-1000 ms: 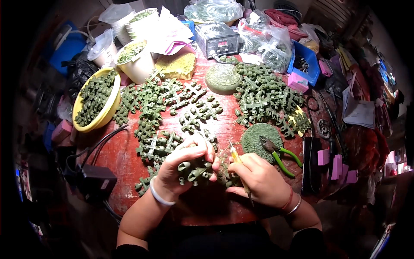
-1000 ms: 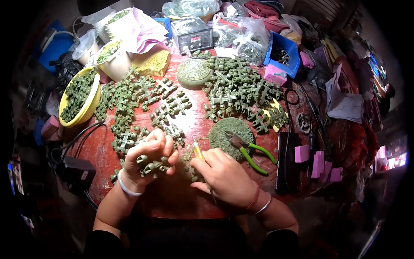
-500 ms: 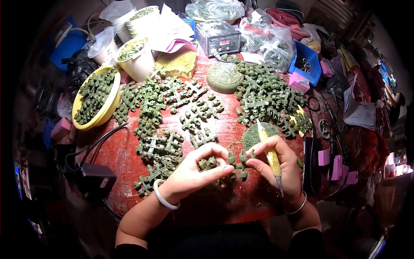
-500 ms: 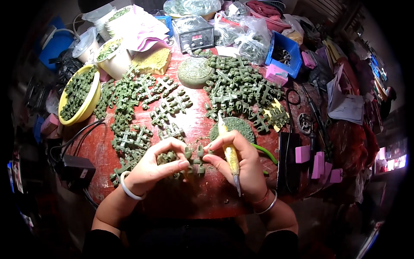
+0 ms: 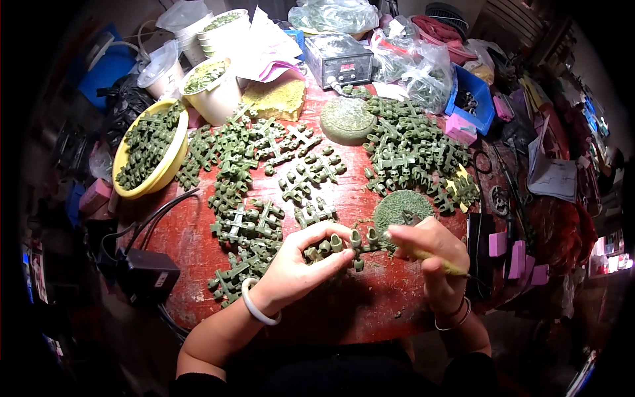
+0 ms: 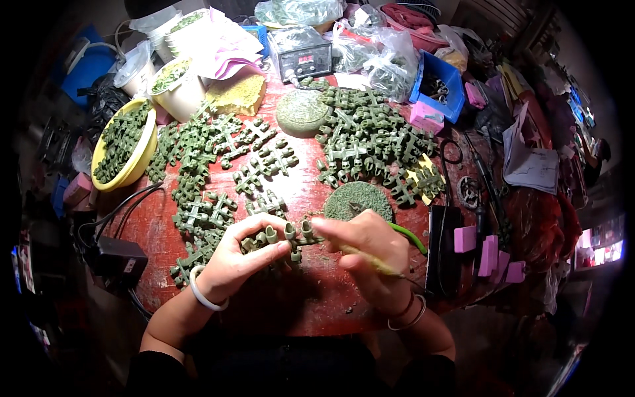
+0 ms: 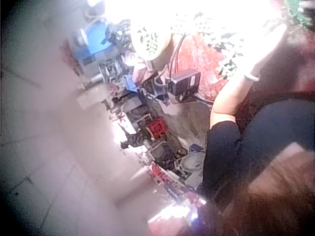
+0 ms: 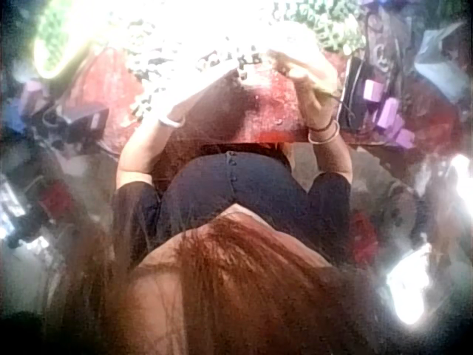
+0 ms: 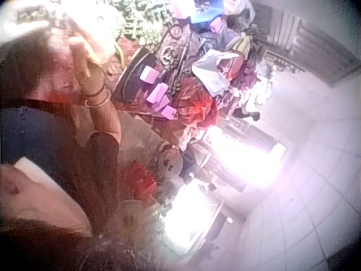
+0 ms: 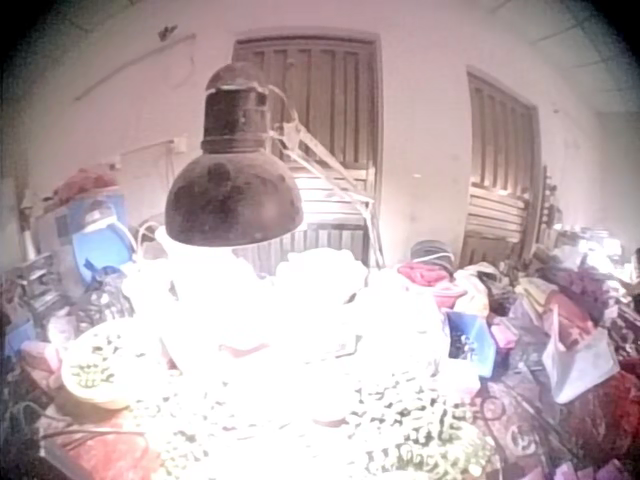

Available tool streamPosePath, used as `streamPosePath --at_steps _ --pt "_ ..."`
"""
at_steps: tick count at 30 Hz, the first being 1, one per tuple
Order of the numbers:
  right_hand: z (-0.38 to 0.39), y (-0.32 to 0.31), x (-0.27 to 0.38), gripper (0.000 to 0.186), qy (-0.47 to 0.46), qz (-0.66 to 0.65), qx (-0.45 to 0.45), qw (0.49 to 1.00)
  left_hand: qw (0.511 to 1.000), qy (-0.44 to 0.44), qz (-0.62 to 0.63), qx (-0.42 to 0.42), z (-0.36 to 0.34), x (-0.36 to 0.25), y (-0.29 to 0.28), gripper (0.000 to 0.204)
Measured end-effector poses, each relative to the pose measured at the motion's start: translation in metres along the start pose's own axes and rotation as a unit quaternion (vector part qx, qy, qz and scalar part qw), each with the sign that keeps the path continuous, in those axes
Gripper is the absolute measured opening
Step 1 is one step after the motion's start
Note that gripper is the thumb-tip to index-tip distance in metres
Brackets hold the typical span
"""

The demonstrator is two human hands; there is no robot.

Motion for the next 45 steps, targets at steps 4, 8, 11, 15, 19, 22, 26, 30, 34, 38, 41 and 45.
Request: streamPosePath --at_steps 4,8,11,15,19,22,26,30,34,38,41,45 --pt "-0.002 0.011 0.003 0.024 -0.003 0.075 0.041 0.996 0.999 -0.001 -0.036 0.003 -0.002 -0.006 0.001 0.026" --pt "-0.001 0.009 0.009 0.028 -0.072 0.142 -0.008 0.987 0.995 0.054 -0.080 0.013 -0.003 -0.014 0.001 0.030" --pt "-0.003 0.013 0.011 0.028 -0.085 0.099 0.023 0.991 0.993 0.059 -0.104 0.016 -0.003 -0.015 0.002 0.031" --pt "-0.002 0.013 0.016 0.025 -0.097 0.136 0.011 0.986 0.992 0.057 -0.113 0.020 -0.003 -0.014 0.002 0.032" --pt "0.001 -0.003 0.005 0.021 -0.015 0.074 -0.051 0.996 0.999 0.018 -0.035 0.019 -0.001 -0.011 0.001 0.033" --pt "0.002 -0.002 -0.012 0.018 0.056 -0.056 -0.035 0.996 0.997 -0.056 0.045 0.037 0.001 -0.005 0.003 0.036" --pt "0.005 -0.014 -0.021 0.017 0.081 -0.021 -0.118 0.990 0.984 -0.098 0.140 0.053 0.003 0.000 0.006 0.038" --pt "0.004 -0.005 -0.021 0.019 0.062 -0.146 -0.065 0.985 0.989 -0.085 0.118 0.036 0.001 0.000 0.004 0.039" --pt "0.004 -0.015 -0.002 0.018 -0.010 0.095 -0.122 0.988 0.984 -0.084 0.155 0.014 0.001 0.002 0.002 0.040" --pt "0.001 0.001 0.008 0.015 -0.035 0.020 -0.012 0.999 0.984 -0.091 0.152 -0.003 0.000 0.005 -0.003 0.040" --pt "-0.001 0.010 0.005 0.017 -0.019 0.016 0.063 0.998 0.993 -0.053 0.107 -0.014 -0.001 0.002 -0.006 0.038" --pt "0.008 0.003 -0.013 0.016 0.084 -0.145 -0.005 0.986 0.996 0.050 -0.031 -0.068 0.002 -0.009 -0.014 0.033"
Point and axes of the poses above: each hand's wrist, its own z-axis away from the middle knuckle, its own y-axis out of the palm, x = y × z, the point moved 9 cm from there along -z, towards the middle knuckle, and after that the axes turned 5 degrees about x, right-handed, at the moved point
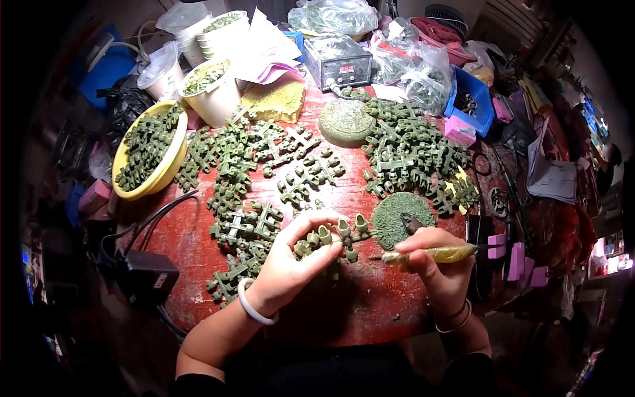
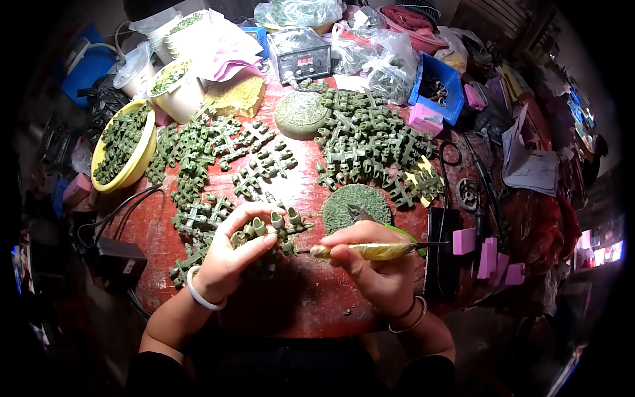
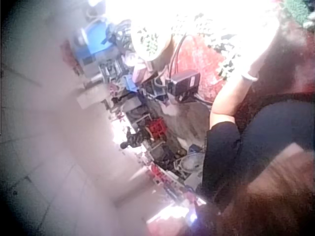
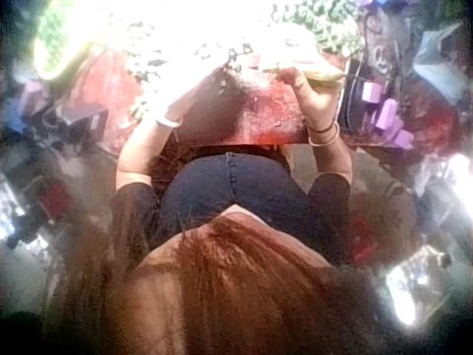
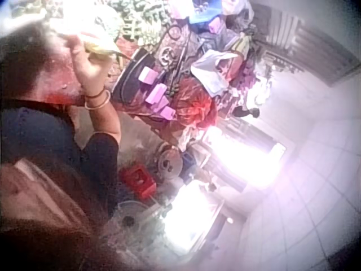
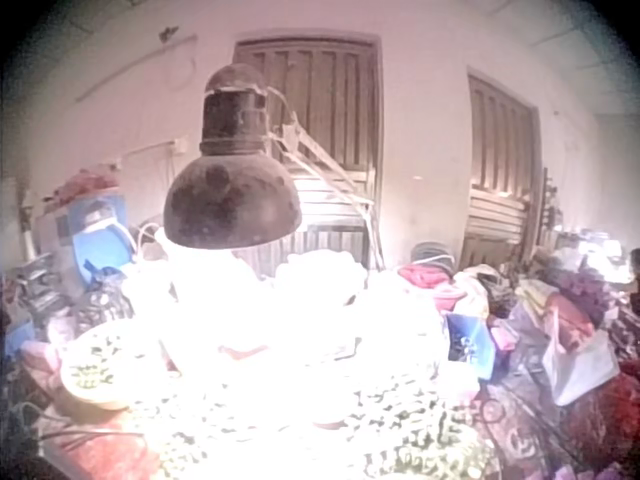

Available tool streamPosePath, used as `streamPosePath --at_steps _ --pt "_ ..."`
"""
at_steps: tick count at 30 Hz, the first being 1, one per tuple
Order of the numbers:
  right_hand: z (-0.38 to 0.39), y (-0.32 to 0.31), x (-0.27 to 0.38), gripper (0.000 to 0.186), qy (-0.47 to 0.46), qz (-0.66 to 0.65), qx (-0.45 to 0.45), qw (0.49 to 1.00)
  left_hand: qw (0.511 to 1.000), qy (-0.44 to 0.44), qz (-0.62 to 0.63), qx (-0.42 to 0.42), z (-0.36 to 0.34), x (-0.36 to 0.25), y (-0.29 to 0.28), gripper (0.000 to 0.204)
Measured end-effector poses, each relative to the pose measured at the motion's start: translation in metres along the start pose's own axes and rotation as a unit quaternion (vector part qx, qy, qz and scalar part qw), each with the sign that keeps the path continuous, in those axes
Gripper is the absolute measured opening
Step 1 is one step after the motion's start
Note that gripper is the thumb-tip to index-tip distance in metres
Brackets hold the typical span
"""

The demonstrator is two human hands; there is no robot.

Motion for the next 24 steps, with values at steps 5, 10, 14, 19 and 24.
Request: streamPosePath --at_steps 5,10,14,19,24 --pt "-0.002 -0.002 0.004 0.016 -0.041 0.111 -0.023 0.993 0.989 0.088 -0.116 -0.004 0.004 -0.018 0.006 0.027" --pt "-0.005 0.008 0.013 0.016 -0.074 0.191 0.036 0.978 0.994 0.087 -0.070 -0.017 0.010 -0.016 0.009 0.029" --pt "0.004 0.004 0.007 0.020 -0.027 0.128 -0.041 0.991 0.991 0.063 -0.077 -0.084 0.012 -0.010 0.000 0.026" --pt "-0.010 0.012 0.008 0.020 -0.041 0.258 -0.022 0.965 0.994 0.063 -0.084 0.005 0.006 -0.007 0.010 0.029" --pt "-0.008 0.006 -0.021 0.018 0.092 0.065 0.005 0.994 0.973 -0.069 0.100 0.195 0.008 0.007 0.043 0.052"
Point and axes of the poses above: each hand's wrist, its own z-axis away from the middle knuckle, its own y-axis out of the palm, x = y × z, the point moved 9 cm from there along -z, towards the middle knuckle, and after that the axes turned 5 degrees about x, right-handed, at the moved point
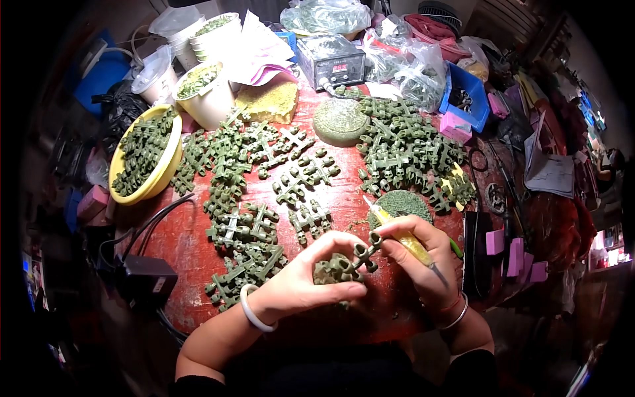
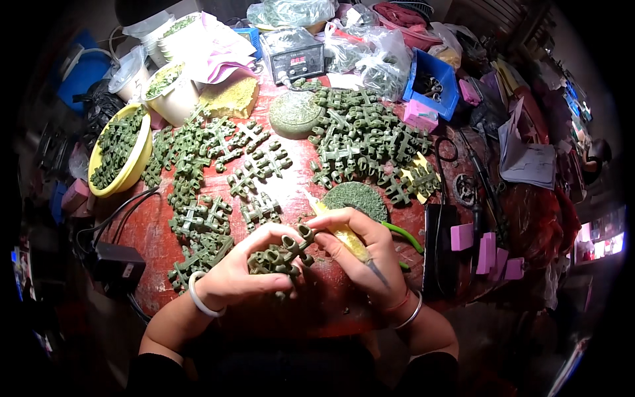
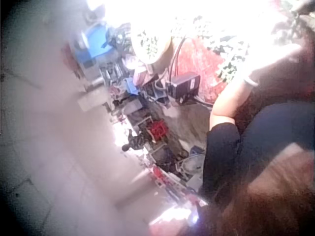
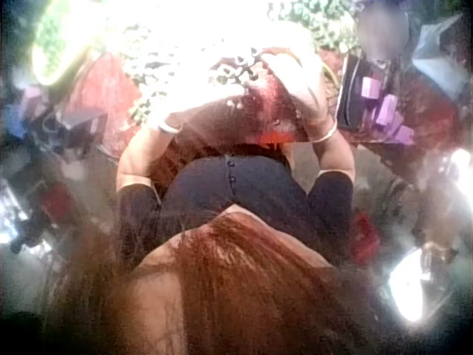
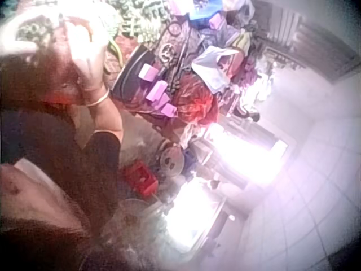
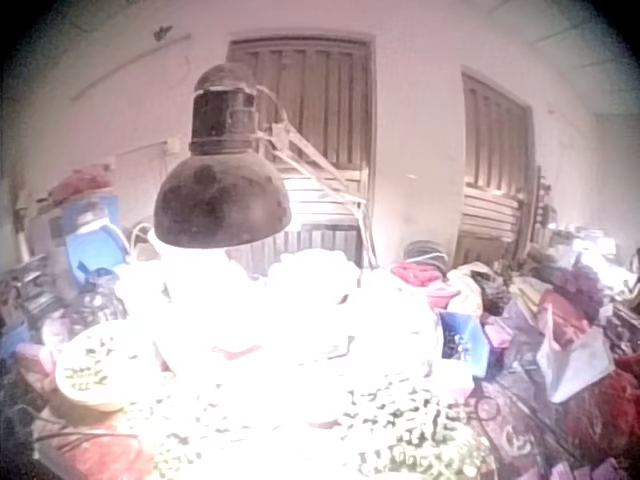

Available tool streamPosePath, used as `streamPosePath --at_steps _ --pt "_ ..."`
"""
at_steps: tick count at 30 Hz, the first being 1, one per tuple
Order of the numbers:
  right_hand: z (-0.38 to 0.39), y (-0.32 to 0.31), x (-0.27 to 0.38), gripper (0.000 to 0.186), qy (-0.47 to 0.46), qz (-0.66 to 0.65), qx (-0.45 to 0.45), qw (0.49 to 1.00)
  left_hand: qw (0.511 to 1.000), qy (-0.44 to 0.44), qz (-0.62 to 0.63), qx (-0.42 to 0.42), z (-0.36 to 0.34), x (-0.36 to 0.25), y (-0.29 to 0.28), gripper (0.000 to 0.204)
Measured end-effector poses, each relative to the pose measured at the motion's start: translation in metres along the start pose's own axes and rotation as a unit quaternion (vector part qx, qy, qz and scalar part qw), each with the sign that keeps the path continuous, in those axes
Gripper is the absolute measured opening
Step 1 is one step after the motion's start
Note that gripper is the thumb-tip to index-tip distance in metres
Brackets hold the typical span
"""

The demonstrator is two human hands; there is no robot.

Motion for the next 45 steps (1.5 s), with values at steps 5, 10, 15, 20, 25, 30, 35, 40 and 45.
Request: streamPosePath --at_steps 5,10,15,20,25,30,35,40,45 --pt "0.002 0.016 -0.005 0.016 0.040 -0.098 0.093 0.990 0.939 -0.149 0.297 0.083 0.011 0.033 0.012 0.076" --pt "0.005 0.025 -0.005 0.023 0.028 -0.082 0.168 0.982 0.955 -0.200 0.191 0.111 0.013 0.024 0.023 0.056" --pt "0.006 0.000 0.000 0.030 -0.008 -0.051 -0.018 0.999 0.981 -0.050 0.187 -0.016 0.001 0.013 -0.007 0.051" --pt "0.019 0.008 0.044 0.029 -0.275 0.186 -0.014 0.943 0.971 -0.028 0.215 -0.099 0.003 0.004 -0.023 0.046" --pt "0.021 0.019 0.048 0.034 -0.265 0.252 -0.026 0.930 0.977 -0.024 0.181 -0.106 0.000 0.003 -0.023 0.057" --pt "0.022 0.019 0.049 0.036 -0.279 0.267 -0.028 0.922 0.981 -0.013 0.164 -0.103 0.000 0.004 -0.024 0.059" --pt "0.026 0.019 0.050 0.037 -0.269 0.279 -0.034 0.921 0.986 0.000 0.130 -0.101 0.000 0.001 -0.020 0.061" --pt "0.031 0.021 0.053 0.037 -0.286 0.297 -0.051 0.909 0.992 0.046 0.013 -0.115 0.001 0.002 -0.021 0.063" --pt "0.032 0.030 0.052 0.037 -0.325 0.316 -0.038 0.890 0.990 0.032 0.091 -0.105 0.001 0.003 -0.018 0.061"
Point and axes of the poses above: each hand's wrist, its own z-axis away from the middle knuckle, its own y-axis out of the palm, x = y × z, the point moved 9 cm from there along -z, towards the middle knuckle, and after that the axes turned 5 degrees about x, right-handed, at the moved point
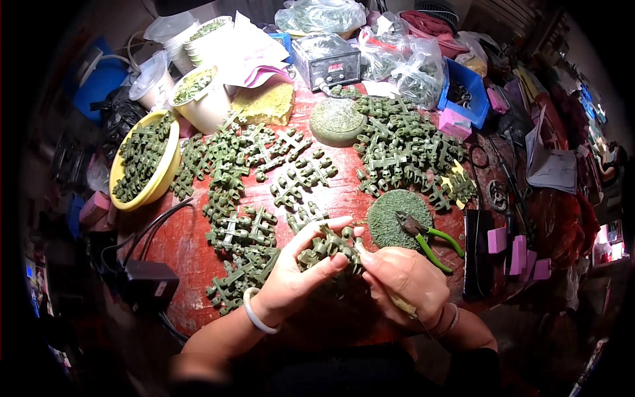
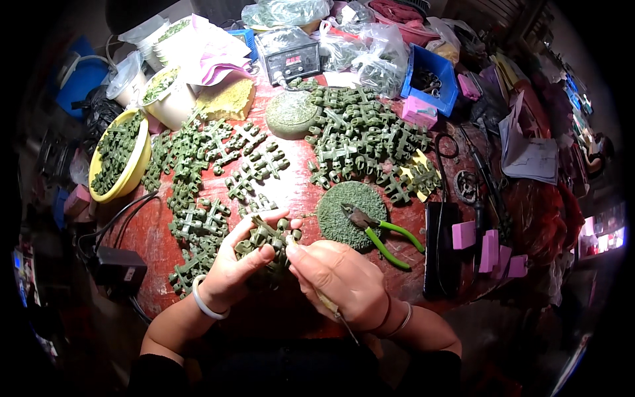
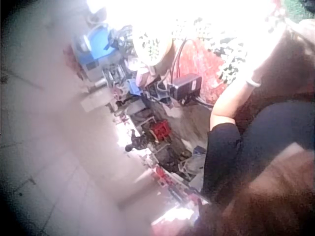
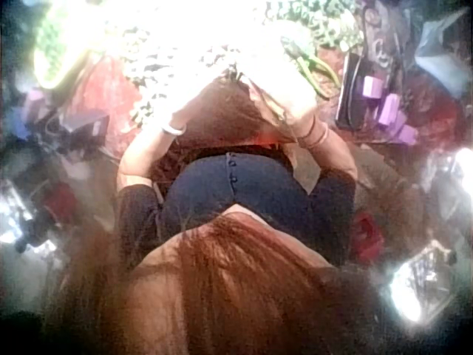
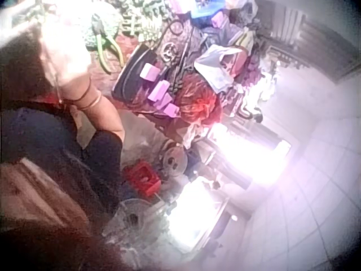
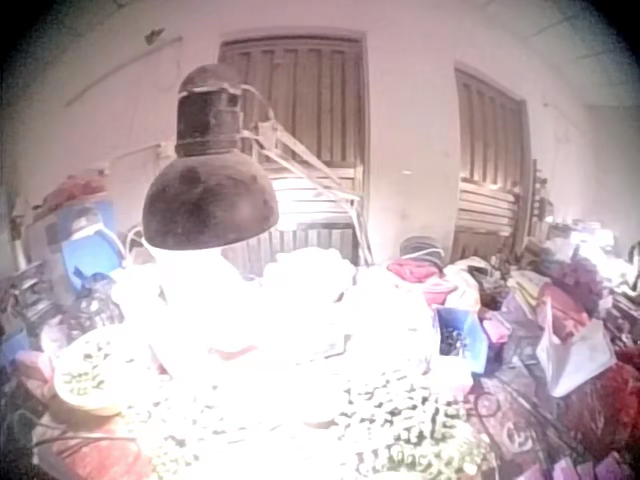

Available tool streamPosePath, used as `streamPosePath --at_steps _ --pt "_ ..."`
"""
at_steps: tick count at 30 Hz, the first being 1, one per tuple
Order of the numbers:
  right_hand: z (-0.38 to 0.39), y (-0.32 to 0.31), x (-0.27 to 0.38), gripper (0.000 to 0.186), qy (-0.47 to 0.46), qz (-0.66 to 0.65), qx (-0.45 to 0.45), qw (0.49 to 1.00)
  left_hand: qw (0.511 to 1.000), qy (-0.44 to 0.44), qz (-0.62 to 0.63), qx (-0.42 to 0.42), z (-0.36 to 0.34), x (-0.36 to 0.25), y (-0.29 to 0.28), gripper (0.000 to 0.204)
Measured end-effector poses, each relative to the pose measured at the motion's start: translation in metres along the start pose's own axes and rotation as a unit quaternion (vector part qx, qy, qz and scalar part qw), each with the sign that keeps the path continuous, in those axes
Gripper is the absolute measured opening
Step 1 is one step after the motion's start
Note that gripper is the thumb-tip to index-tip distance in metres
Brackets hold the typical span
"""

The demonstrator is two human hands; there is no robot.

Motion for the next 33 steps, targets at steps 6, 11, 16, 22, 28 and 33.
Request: streamPosePath --at_steps 6,11,16,22,28,33 --pt "0.000 -0.001 0.007 0.034 -0.040 0.018 0.009 0.999 0.995 0.024 -0.096 0.024 -0.002 -0.011 0.003 0.057" --pt "-0.005 0.002 0.011 0.030 -0.062 0.038 0.062 0.995 0.945 0.101 -0.307 0.050 0.000 -0.022 0.004 0.055" --pt "-0.004 0.007 0.013 0.032 -0.079 0.052 0.101 0.990 0.884 0.177 -0.429 0.052 0.001 -0.030 0.012 0.058" --pt "-0.004 0.005 0.012 0.034 -0.082 0.047 0.116 0.989 0.880 0.150 -0.448 0.054 -0.001 -0.027 0.012 0.057" --pt "-0.007 -0.025 -0.007 0.032 0.022 -0.009 -0.017 1.000 0.997 -0.075 -0.021 -0.008 -0.002 -0.005 -0.005 0.056" --pt "-0.004 -0.012 -0.009 0.034 0.026 -0.042 0.027 0.998 0.996 -0.036 -0.085 0.012 -0.004 -0.009 -0.003 0.057"
Point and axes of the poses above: each hand's wrist, its own z-axis away from the middle knuckle, its own y-axis out of the palm, x = y × z, the point moved 9 cm from there along -z, towards the middle knuckle, and after that the axes turned 5 degrees about x, right-handed, at the moved point
